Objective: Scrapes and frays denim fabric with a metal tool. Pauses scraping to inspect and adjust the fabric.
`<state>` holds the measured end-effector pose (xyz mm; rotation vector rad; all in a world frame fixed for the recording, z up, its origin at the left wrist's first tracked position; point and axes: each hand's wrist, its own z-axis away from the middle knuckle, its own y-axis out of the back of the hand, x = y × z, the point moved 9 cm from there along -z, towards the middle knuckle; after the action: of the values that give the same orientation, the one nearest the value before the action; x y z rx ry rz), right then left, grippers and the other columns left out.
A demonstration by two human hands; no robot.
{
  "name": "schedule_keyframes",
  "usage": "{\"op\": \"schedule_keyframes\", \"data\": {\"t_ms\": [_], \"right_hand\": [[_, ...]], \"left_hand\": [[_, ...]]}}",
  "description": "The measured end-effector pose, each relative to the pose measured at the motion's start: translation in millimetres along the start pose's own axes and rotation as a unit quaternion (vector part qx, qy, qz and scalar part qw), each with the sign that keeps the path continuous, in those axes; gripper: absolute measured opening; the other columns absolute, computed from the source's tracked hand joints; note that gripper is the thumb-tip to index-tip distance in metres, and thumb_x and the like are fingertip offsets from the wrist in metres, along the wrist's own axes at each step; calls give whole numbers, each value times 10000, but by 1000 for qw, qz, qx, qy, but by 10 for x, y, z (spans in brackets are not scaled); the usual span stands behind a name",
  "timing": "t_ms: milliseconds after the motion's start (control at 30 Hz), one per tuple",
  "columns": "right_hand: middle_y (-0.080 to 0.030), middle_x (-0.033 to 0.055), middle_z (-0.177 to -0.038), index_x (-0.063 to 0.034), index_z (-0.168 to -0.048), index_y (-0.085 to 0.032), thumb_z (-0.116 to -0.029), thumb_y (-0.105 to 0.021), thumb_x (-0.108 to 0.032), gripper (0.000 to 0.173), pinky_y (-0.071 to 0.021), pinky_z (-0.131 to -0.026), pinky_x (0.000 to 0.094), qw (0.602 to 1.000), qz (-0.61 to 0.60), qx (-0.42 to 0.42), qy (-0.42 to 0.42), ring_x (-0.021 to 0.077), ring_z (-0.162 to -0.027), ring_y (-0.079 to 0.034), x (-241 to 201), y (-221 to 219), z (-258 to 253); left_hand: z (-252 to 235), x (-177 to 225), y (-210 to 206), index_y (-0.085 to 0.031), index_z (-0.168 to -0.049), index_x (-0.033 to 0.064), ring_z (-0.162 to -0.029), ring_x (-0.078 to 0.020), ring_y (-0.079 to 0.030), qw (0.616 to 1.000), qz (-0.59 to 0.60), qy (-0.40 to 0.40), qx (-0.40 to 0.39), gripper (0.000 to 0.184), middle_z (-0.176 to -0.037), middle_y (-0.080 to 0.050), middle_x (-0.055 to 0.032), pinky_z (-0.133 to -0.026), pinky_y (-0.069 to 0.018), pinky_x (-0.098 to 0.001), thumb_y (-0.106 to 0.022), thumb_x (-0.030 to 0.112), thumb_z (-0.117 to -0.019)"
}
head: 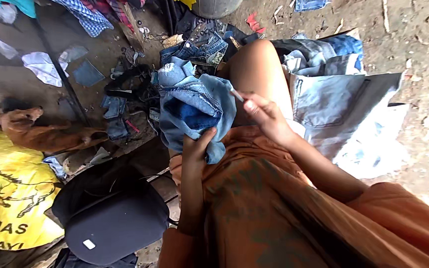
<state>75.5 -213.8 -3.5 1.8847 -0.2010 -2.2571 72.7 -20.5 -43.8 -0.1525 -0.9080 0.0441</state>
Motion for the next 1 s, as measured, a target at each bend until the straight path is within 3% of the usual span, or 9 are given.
{"op": "schedule_keyframes", "data": {"t_ms": [33, 133, 433, 500, 533, 600, 633, 800, 1000], "right_hand": [[-704, 75, -1141, -57, -1370, -627, -1077, -465, -254, 388, -563, -796, 286, 994, 85, -14, 72, 95, -904, -663, -152, -56, 9], [-634, 97, -856, -95, -1339, -672, -1030, -542, -350, 421, -532, -589, 384, 950, 242, -28, 193, 230, -717, -628, -277, -278, 112], [-585, 108, -812, -204, -1334, -700, -1056, -514, -348, 365, -469, -493, 366, 934, 314, 8, 168, 244, -632, -590, 8, -338, 128], [-615, 111, -886, -160, -1348, -685, -1058, -519, -310, 366, -516, -581, 388, 960, 247, -3, 132, 236, -716, -617, 95, -276, 78], [-668, 126, -1012, -128, -1367, -664, -1060, -522, -274, 368, -562, -703, 402, 976, 192, -9, 104, 225, -842, -663, 129, -224, 54], [-643, 117, -1341, -88, -1458, -562, -1085, -469, -224, 407, -523, -1014, 356, 994, 87, -25, 53, 162, -1180, -639, 124, -122, 35], [-621, 107, -1379, -87, -1486, -528, -1091, -455, -227, 425, -511, -1032, 332, 996, 71, -24, 52, 140, -1210, -623, 77, -84, 35], [-642, 109, -921, -111, -1433, -591, -1063, -497, -361, 456, -545, -576, 401, 964, 220, -42, 140, 226, -715, -640, -145, -204, 123], [-599, 96, -810, -189, -1374, -666, -1064, -489, -345, 390, -487, -496, 380, 941, 297, -19, 159, 241, -630, -601, -16, -391, 136]], "left_hand": [[-5, 14, -10, -625, -1153, 77, -830, -39, -700, 1000, 1, -1, 1, 312, -916, -728, 30, -781, -601, -250, -693, -36, -870], [-5, 28, -8, -639, -1081, 120, -802, -24, -697, 1000, 22, -7, 6, 279, -880, -728, 54, -747, -599, -237, -690, -55, -870], [26, 17, -2, -650, -1106, 115, -796, -46, -703, 1000, 17, 6, -4, 243, -891, -730, 32, -734, -601, -246, -683, 3, -892], [35, 5, -1, -650, -1117, 111, -804, -50, -700, 1000, 18, 11, 1, 242, -899, -727, 26, -740, -600, -251, -693, 22, -897], [34, 4, 1, -646, -1128, 108, -820, -52, -702, 1000, 22, 8, 2, 253, -914, -729, 24, -753, -603, -258, -696, 22, -896], [29, -3, 0, -638, -1147, 95, -852, -61, -703, 999, 35, 3, -2, 274, -945, -730, 13, -785, -607, -276, -694, 12, -892], [26, -5, 1, -642, -1141, 100, -845, -58, -703, 999, 32, 4, -1, 269, -938, -731, 17, -776, -607, -271, -698, 16, -891], [-5, 30, -20, -647, -1100, 121, -831, -34, -702, 1000, 27, -5, -10, 251, -912, -734, 45, -773, -603, -251, -683, -11, -888], [-8, -31, 8, -642, -1149, 120, -844, -54, -701, 999, 29, -3, -19, 281, -929, -730, 29, -773, -600, -266, -715, 56, -886]]}}
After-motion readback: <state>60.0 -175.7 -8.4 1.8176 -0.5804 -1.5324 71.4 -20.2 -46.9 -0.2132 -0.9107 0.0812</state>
